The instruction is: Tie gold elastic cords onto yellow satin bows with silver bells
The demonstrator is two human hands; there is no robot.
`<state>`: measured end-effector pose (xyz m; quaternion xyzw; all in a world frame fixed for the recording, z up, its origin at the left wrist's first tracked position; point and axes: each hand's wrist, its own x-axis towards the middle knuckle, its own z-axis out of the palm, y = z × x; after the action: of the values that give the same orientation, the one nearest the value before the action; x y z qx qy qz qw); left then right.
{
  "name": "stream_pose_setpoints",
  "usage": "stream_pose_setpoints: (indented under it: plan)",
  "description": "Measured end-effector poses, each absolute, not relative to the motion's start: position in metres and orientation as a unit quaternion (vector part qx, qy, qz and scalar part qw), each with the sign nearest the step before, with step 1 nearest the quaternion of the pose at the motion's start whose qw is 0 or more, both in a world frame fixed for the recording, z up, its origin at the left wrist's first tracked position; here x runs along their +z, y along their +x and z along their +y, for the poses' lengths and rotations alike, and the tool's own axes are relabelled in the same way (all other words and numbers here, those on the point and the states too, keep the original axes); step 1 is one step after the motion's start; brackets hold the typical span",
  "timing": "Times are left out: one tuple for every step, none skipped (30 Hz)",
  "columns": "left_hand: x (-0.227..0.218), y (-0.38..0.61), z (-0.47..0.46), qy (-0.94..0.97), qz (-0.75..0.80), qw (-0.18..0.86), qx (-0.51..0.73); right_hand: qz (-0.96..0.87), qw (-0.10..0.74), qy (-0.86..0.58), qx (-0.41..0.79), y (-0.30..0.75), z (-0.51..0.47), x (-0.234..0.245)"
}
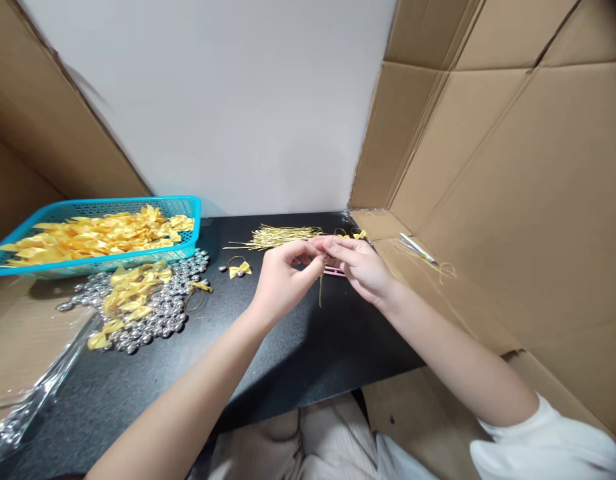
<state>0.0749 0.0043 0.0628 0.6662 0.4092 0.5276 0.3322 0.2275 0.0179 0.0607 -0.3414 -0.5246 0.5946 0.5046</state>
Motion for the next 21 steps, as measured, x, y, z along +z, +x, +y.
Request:
stream_pose_setpoints:
  plan:
    - [0.062,0.075,0.006,0.661,0.412,0.340,0.527,-0.535,0.508,-0.337,0.585,0.228,0.018,0.060]
    - [0.060,0.075,0.007,0.655,0.415,0.352,0.524,-0.544,0.513,-0.334,0.574,0.228,0.018,0.060]
    - [0.059,0.074,0.009,0.648,0.416,0.368,0.521,-0.552,0.518,-0.333,0.563,0.228,0.018,0.060]
    - [0.057,0.074,0.011,0.641,0.416,0.385,0.518,-0.558,0.523,-0.333,0.553,0.228,0.018,0.060]
    - [0.056,0.074,0.012,0.633,0.415,0.402,0.515,-0.562,0.527,-0.334,0.543,0.228,0.018,0.060]
    - [0.055,0.073,0.014,0.625,0.414,0.417,0.514,-0.565,0.530,-0.336,0.536,0.228,0.017,0.061]
    - [0.055,0.073,0.015,0.618,0.412,0.432,0.512,-0.567,0.533,-0.338,0.530,0.228,0.017,0.061]
    - [0.054,0.072,0.015,0.613,0.410,0.445,0.508,-0.569,0.535,-0.340,0.523,0.229,0.016,0.061]
    - [0.055,0.072,0.016,0.609,0.408,0.457,0.504,-0.570,0.538,-0.343,0.517,0.229,0.015,0.061]
    - [0.055,0.071,0.016,0.605,0.406,0.469,0.500,-0.571,0.539,-0.345,0.513,0.229,0.015,0.062]
    - [0.056,0.071,0.016,0.600,0.404,0.479,0.497,-0.572,0.540,-0.347,0.512,0.230,0.015,0.062]
    - [0.056,0.070,0.016,0.595,0.402,0.489,0.495,-0.571,0.540,-0.348,0.511,0.230,0.014,0.062]
    - [0.057,0.070,0.016,0.590,0.399,0.500,0.493,-0.570,0.540,-0.349,0.512,0.230,0.014,0.061]
    - [0.057,0.070,0.016,0.584,0.396,0.510,0.492,-0.569,0.540,-0.350,0.512,0.231,0.015,0.061]
    - [0.057,0.069,0.016,0.579,0.392,0.522,0.489,-0.567,0.541,-0.350,0.513,0.231,0.015,0.061]
    - [0.057,0.068,0.016,0.573,0.387,0.535,0.485,-0.565,0.542,-0.351,0.513,0.231,0.015,0.060]
    - [0.057,0.067,0.016,0.566,0.384,0.548,0.482,-0.563,0.543,-0.352,0.514,0.232,0.015,0.060]
    - [0.056,0.066,0.017,0.557,0.380,0.562,0.479,-0.561,0.544,-0.353,0.515,0.233,0.015,0.059]
    - [0.056,0.065,0.017,0.548,0.377,0.576,0.475,-0.558,0.543,-0.355,0.517,0.234,0.015,0.058]
    - [0.056,0.063,0.017,0.538,0.373,0.592,0.469,-0.555,0.542,-0.357,0.520,0.235,0.015,0.058]
    - [0.056,0.062,0.018,0.530,0.368,0.611,0.459,-0.551,0.541,-0.360,0.524,0.236,0.015,0.056]
